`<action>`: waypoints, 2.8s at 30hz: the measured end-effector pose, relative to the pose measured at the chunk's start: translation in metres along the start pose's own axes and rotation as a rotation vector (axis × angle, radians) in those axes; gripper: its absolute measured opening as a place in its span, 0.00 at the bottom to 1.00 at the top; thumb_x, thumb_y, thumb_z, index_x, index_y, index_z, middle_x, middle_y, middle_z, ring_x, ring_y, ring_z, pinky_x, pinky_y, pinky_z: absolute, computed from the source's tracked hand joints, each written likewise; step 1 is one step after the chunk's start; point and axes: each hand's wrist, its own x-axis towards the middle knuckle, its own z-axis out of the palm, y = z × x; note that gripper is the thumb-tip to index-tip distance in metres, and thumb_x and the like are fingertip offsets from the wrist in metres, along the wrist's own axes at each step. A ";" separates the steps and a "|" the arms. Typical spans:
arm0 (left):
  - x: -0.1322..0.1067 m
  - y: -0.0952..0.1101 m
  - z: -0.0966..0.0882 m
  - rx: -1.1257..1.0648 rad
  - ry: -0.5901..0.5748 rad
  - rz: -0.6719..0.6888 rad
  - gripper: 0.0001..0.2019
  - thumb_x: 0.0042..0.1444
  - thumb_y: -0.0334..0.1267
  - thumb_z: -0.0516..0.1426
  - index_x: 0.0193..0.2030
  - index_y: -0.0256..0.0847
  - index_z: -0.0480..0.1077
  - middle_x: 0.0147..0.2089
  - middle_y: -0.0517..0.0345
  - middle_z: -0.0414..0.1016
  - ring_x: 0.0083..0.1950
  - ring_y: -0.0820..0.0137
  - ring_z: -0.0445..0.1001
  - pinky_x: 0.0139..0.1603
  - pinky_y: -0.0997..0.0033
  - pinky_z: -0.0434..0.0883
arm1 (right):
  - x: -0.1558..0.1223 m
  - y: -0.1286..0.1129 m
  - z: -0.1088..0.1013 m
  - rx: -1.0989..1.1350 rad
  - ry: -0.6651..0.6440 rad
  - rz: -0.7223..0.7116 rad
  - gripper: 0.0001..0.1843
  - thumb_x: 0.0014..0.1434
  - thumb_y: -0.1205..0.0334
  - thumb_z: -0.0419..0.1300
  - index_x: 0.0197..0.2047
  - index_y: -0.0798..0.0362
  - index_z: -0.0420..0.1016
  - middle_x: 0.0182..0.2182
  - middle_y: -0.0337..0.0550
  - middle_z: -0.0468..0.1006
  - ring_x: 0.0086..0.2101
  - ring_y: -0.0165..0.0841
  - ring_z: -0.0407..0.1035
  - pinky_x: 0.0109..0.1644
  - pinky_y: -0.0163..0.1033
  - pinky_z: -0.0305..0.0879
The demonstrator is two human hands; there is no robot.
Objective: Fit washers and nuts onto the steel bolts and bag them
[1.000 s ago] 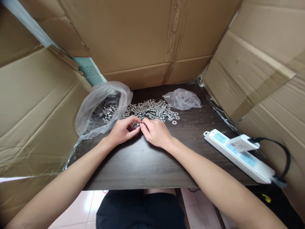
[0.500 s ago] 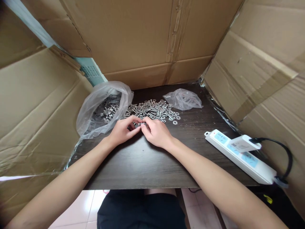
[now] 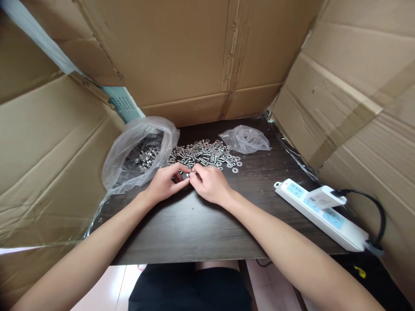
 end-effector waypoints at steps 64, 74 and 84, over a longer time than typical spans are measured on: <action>-0.001 -0.001 0.001 0.053 0.012 0.038 0.06 0.66 0.36 0.59 0.47 0.40 0.74 0.40 0.58 0.80 0.29 0.76 0.75 0.33 0.76 0.73 | -0.001 -0.002 -0.001 0.065 -0.044 0.034 0.11 0.70 0.58 0.50 0.39 0.50 0.71 0.26 0.38 0.74 0.27 0.33 0.67 0.35 0.37 0.56; -0.001 -0.002 0.001 0.045 0.009 0.042 0.06 0.66 0.37 0.59 0.48 0.40 0.74 0.42 0.57 0.81 0.29 0.76 0.75 0.33 0.76 0.72 | -0.002 -0.002 -0.001 0.059 -0.023 0.050 0.09 0.67 0.58 0.54 0.44 0.51 0.72 0.22 0.34 0.69 0.24 0.32 0.64 0.32 0.37 0.54; -0.001 -0.002 0.000 0.052 0.007 0.036 0.06 0.65 0.36 0.60 0.47 0.41 0.74 0.40 0.58 0.81 0.30 0.76 0.75 0.34 0.76 0.72 | -0.001 -0.002 -0.001 0.051 -0.033 0.045 0.08 0.68 0.59 0.52 0.41 0.51 0.71 0.23 0.35 0.71 0.23 0.31 0.63 0.32 0.36 0.54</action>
